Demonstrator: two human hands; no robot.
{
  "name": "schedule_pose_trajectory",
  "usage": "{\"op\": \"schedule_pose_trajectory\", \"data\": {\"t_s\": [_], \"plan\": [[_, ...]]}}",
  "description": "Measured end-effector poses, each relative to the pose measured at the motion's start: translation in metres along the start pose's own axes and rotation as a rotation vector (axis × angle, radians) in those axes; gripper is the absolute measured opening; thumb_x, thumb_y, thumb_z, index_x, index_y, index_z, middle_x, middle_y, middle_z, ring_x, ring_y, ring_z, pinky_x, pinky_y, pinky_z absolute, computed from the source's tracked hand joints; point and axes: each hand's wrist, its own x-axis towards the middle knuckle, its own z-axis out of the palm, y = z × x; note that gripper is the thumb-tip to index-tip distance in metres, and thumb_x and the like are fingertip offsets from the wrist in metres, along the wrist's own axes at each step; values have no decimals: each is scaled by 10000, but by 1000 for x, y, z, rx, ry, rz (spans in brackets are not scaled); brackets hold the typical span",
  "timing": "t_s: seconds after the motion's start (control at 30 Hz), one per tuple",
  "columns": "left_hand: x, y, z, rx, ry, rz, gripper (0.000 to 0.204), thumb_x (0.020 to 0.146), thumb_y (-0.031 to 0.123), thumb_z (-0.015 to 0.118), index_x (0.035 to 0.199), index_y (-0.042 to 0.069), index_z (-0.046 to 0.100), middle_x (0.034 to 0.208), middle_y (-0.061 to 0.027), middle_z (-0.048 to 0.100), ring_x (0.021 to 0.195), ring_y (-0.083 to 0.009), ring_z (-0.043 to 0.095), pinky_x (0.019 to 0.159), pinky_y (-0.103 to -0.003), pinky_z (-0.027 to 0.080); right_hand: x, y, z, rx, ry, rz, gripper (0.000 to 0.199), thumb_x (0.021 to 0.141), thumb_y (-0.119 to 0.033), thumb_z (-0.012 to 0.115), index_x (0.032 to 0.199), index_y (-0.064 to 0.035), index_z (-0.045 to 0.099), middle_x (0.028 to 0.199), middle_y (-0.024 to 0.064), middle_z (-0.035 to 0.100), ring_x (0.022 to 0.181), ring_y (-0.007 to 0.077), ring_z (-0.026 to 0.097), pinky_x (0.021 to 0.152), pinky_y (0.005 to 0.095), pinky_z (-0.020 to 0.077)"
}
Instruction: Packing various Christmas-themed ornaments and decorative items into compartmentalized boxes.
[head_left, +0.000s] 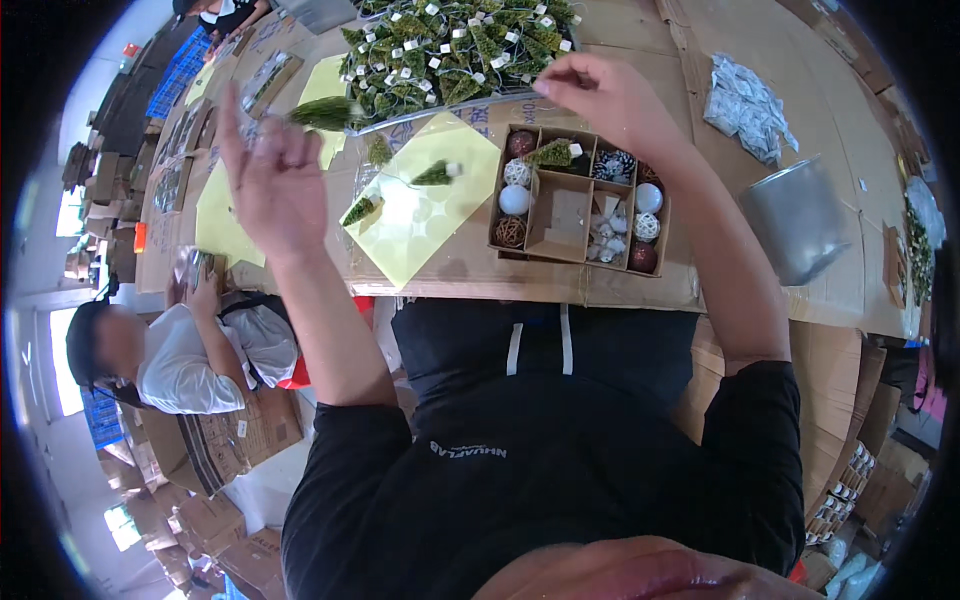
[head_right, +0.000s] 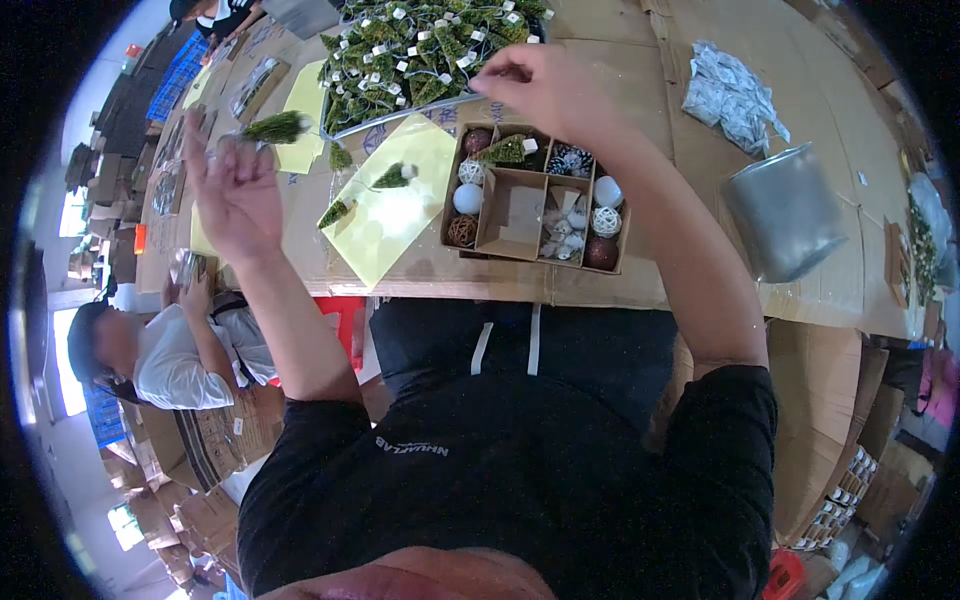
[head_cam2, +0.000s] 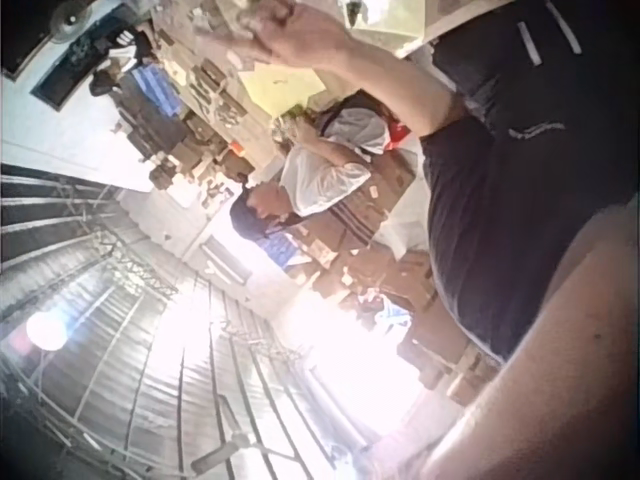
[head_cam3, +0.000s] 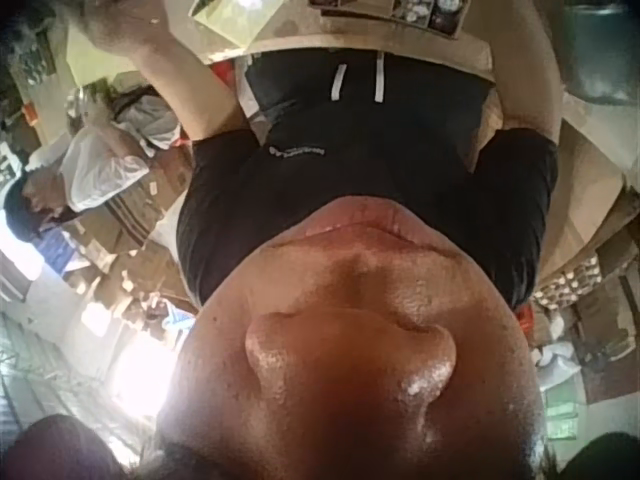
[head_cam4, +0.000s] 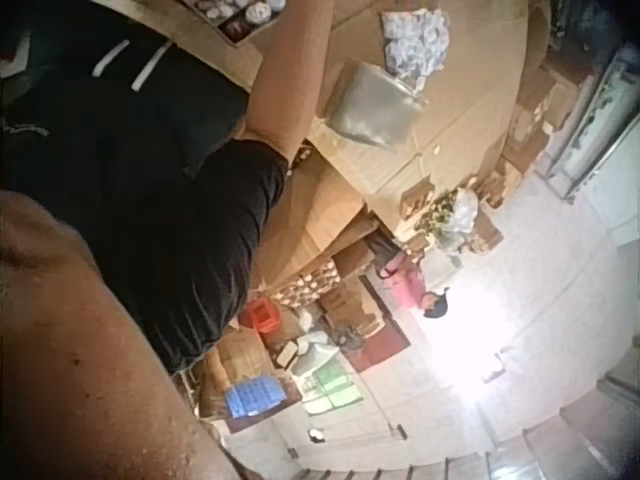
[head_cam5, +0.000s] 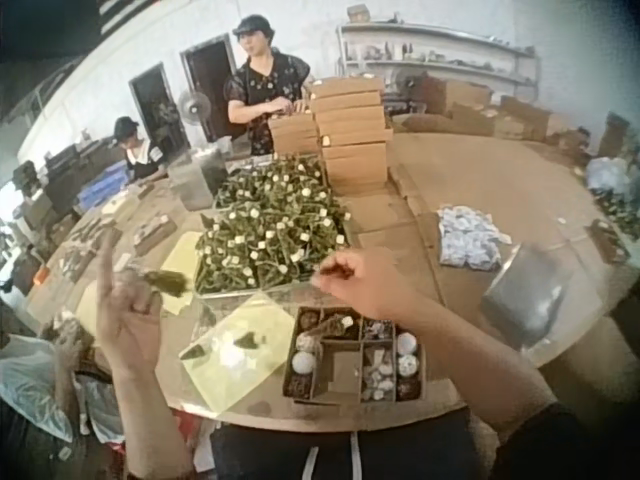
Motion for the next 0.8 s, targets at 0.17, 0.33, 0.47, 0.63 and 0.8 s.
{"op": "schedule_pose_trajectory", "data": {"t_s": [0.17,0.33,0.47,0.63,0.8], "plan": [[-12,-19,53,-35,-242,-6,824,894,85,576,1583,70,124,942,-35,471,756,-116,384,690,-278,326,-10,-37,30,30,-176,-101,676,812,-362,818,1326,-21,539,1043,75,633,890,139,605,755,300,516],[-14,2,81,-56,-303,134,852,895,156,604,1587,96,110,1038,-33,459,768,-101,394,692,-271,327,-5,-39,48,52,-231,-274,526,849,-329,776,1229,-7,608,1044,117,670,905,209,641,796,317,526],[-21,25,61,-89,-312,145,878,862,155,621,1590,126,131,1072,-34,459,755,-89,406,675,-255,329,-4,-30,26,193,-300,-36,310,914,-231,697,1121,-5,647,998,73,686,814,184,650,781,323,531],[-25,17,61,-148,-342,99,933,905,137,635,1599,182,14,1069,-52,477,714,-94,429,655,-269,367,-24,-47,43,142,-223,-228,740,816,-298,814,1430,-108,447,1300,114,579,1117,237,577,917,351,498],[-18,12,71,-413,-440,56,935,927,142,621,1601,214,-23,1061,-10,477,719,-83,453,671,-277,390,-17,-58,58,160,-145,-444,613,860,-278,776,1387,-99,521,1312,97,588,1146,256,585,937,365,493]]}}
